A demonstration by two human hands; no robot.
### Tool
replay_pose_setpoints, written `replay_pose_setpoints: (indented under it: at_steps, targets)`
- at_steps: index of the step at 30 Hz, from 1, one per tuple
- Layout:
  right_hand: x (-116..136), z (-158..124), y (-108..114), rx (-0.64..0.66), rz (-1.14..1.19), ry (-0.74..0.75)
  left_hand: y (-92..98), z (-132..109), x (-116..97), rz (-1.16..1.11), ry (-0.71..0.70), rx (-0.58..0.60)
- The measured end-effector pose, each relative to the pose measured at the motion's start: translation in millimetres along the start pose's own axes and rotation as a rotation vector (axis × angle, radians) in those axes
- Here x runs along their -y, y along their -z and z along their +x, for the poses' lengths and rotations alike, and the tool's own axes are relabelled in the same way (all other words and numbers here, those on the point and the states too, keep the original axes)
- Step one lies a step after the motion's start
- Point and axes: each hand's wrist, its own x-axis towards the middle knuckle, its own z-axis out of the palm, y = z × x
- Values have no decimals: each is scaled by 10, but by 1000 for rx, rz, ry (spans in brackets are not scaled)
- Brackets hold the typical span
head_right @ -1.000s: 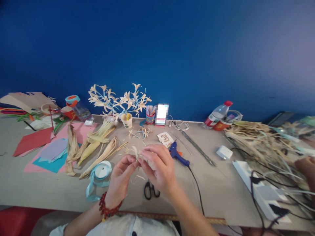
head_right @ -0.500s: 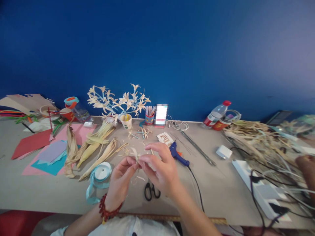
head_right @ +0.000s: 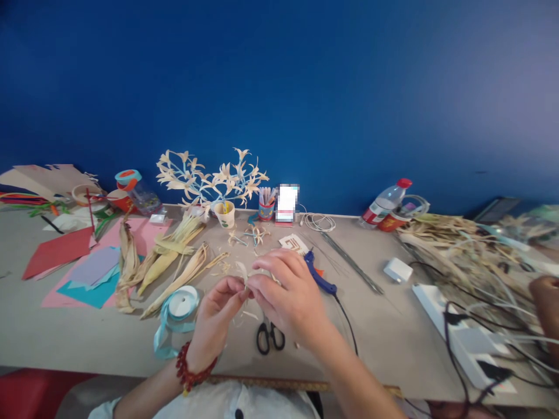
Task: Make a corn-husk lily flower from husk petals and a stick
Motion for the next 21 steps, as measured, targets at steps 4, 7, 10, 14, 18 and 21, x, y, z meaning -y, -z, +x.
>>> replay_pose_setpoints:
  at_steps: [4,7,10,14,18,21]
  targets:
    - [0,10,-15,6,3,8,22,9,31,-48,4,30]
    - [-2,-26,-43,-27,60,-19,35,14,61,-64,3,44]
    - [1,-89,-61,-65,147,-105,39,14,78,-79,13,33]
    - [16,-125,-63,-73,182,-147,36,5,78,-73,31,30]
    - [27,-76,-52,-63,135,-107,25,-3,63,-54,32,30]
    - [23,-40,-36,-38,88,-85,13,-3,44,-40,32,22]
